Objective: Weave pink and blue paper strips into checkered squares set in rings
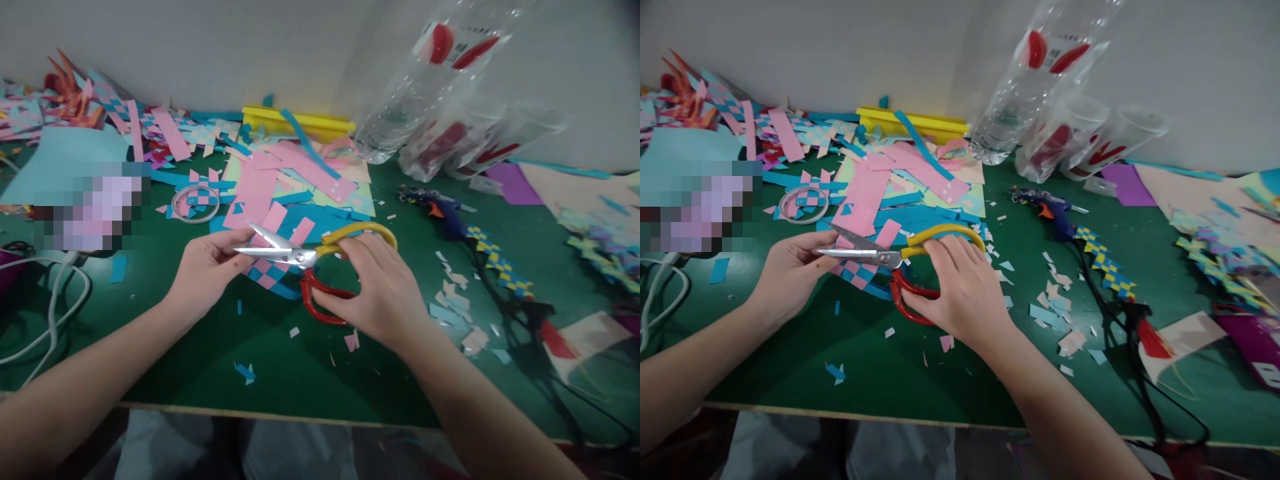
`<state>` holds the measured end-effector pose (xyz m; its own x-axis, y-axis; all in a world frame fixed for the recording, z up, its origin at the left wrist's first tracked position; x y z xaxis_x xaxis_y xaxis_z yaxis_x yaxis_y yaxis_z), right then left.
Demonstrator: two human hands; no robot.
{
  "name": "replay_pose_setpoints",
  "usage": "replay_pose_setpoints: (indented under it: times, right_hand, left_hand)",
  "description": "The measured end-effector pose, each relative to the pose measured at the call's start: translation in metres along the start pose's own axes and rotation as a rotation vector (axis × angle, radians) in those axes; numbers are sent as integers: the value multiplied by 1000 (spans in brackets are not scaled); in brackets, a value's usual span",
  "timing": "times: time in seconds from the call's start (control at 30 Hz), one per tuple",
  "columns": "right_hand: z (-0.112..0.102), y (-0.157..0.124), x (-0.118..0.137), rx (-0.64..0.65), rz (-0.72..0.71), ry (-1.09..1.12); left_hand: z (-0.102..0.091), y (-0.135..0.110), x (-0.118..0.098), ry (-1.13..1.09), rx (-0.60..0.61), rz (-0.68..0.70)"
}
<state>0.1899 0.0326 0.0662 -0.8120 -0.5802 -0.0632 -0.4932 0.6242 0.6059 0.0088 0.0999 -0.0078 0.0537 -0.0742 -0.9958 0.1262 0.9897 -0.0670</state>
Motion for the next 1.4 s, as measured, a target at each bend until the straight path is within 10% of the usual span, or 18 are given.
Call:
replay_pose_setpoints:
  times: [1.4]
  right_hand:
    - [3, -1, -24, 44, 224, 220]
  left_hand:
    - [0, 1, -2, -103, -33, -40]
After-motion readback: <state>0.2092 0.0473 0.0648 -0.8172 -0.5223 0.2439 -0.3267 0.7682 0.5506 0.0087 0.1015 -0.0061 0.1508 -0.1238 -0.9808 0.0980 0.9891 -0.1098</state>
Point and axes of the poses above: each hand's wrist, its own y-axis towards the middle knuckle, its own z-axis out of the palm, x = y × z, the point moved 10 cm from there along y, towards the middle knuckle, and after that the axes turned 4 degrees about -z, right-handed, at the moved point
